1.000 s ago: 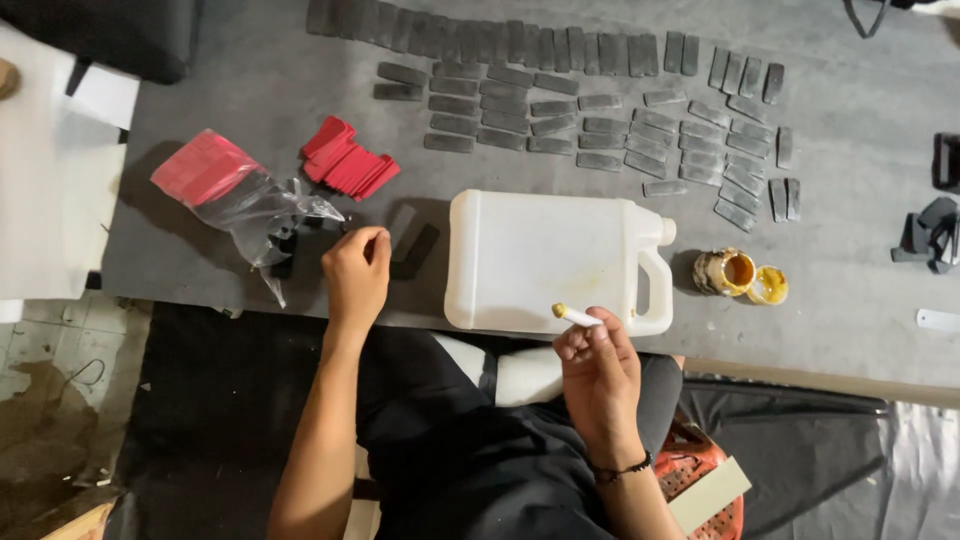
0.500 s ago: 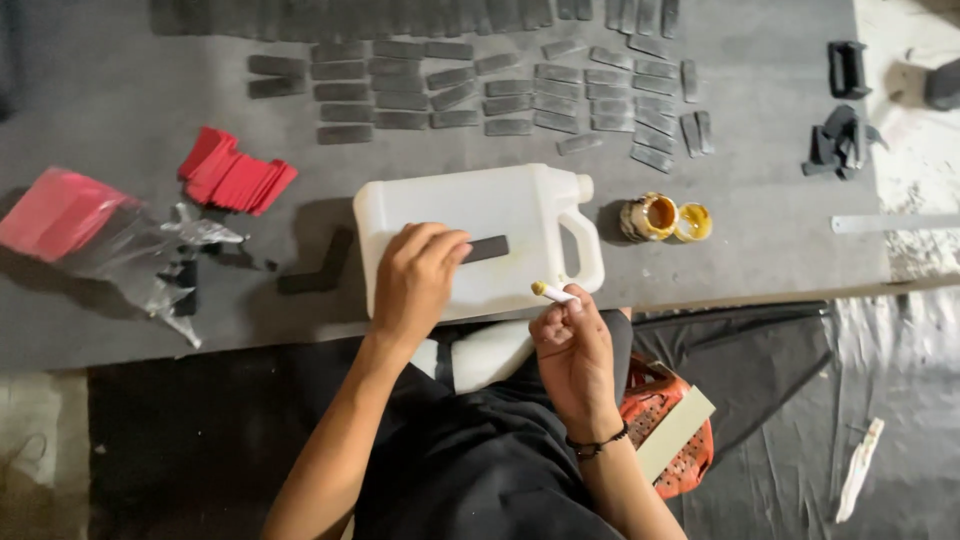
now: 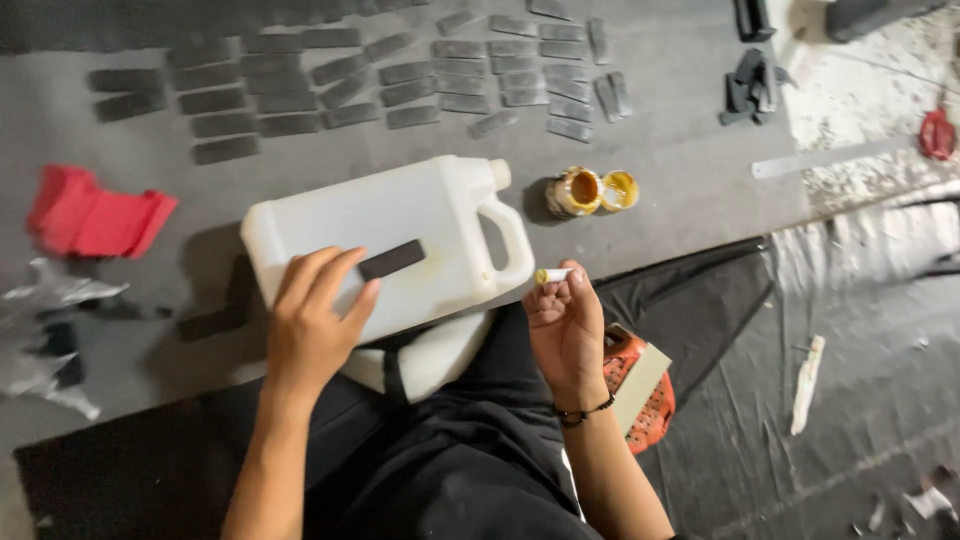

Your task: Applying edge paint or glue to small leather strips using a manual applicator tool

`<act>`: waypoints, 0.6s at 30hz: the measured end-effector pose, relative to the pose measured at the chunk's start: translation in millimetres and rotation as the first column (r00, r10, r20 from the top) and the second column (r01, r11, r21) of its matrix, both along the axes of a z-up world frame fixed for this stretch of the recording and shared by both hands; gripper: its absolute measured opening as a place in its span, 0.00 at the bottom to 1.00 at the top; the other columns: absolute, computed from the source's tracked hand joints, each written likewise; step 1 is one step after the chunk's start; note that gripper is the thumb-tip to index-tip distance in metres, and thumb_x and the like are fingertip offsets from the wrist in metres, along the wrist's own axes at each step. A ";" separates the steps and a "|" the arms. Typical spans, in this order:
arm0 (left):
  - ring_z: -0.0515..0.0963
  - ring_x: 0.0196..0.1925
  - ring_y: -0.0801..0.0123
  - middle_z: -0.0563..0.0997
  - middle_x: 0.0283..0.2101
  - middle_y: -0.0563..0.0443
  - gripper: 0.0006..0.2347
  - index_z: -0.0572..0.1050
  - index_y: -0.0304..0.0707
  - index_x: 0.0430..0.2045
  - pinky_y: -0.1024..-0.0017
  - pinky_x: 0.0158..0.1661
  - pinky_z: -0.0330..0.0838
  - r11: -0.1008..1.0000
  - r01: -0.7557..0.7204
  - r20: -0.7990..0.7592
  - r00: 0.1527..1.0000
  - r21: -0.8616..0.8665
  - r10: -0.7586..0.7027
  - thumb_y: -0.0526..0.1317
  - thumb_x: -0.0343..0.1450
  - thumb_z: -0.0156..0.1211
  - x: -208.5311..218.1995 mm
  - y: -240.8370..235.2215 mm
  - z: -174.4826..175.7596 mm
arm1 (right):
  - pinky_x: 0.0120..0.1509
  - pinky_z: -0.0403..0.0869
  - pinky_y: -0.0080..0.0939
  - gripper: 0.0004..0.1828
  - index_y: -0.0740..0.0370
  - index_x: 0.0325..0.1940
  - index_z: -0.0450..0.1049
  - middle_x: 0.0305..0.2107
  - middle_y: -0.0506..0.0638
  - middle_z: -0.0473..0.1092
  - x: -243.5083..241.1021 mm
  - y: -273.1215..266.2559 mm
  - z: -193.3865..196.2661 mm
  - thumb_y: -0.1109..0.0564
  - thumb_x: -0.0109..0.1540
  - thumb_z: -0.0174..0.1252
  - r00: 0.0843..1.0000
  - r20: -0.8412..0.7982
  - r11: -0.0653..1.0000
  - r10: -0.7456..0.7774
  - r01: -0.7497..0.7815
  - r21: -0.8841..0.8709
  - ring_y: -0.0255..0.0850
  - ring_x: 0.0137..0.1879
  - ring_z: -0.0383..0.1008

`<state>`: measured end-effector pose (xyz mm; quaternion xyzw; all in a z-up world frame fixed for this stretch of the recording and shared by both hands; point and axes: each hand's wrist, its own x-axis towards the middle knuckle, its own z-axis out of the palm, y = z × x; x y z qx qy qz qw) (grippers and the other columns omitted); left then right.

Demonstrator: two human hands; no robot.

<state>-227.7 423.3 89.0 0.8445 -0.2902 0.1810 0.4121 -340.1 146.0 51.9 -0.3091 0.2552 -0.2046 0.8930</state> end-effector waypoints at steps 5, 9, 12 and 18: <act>0.80 0.46 0.53 0.79 0.46 0.41 0.12 0.81 0.33 0.48 0.60 0.48 0.77 0.999 -0.008 0.038 0.999 0.040 0.007 0.40 0.73 0.67 -2.1 -2.1 -2.5 | 0.46 0.73 0.40 0.10 0.64 0.52 0.70 0.26 0.52 0.70 10.6 -33.4 7.7 0.58 0.68 0.57 0.993 -0.020 0.984 -0.120 0.116 -0.138 0.38 0.33 0.74; 0.79 0.46 0.47 0.80 0.48 0.34 0.11 0.81 0.22 0.45 0.55 0.52 0.75 0.997 -0.011 0.018 1.000 0.080 0.010 0.35 0.78 0.58 -5.2 -9.3 10.5 | 0.43 0.73 0.39 0.10 0.68 0.53 0.73 0.32 0.56 0.73 27.4 -59.2 12.7 0.61 0.69 0.55 0.982 -0.045 0.884 -0.185 0.147 -0.444 0.41 0.37 0.74; 0.80 0.45 0.48 0.80 0.47 0.34 0.11 0.82 0.22 0.44 0.56 0.51 0.75 0.993 -0.050 0.020 0.999 0.109 0.048 0.36 0.78 0.58 -8.4 -9.8 4.9 | 0.41 0.75 0.38 0.11 0.68 0.51 0.73 0.30 0.57 0.75 39.7 -75.4 11.6 0.57 0.70 0.54 0.964 -0.123 0.713 -0.234 0.084 -0.696 0.40 0.32 0.74; 0.80 0.45 0.47 0.81 0.47 0.35 0.10 0.82 0.22 0.44 0.55 0.52 0.74 0.985 -0.092 0.009 0.996 0.147 0.091 0.34 0.77 0.59 -8.4 -12.4 2.5 | 0.40 0.74 0.33 0.08 0.64 0.46 0.76 0.28 0.50 0.74 62.9 -103.0 -5.3 0.57 0.70 0.57 0.943 -0.153 0.458 -0.295 0.000 -0.889 0.33 0.32 0.72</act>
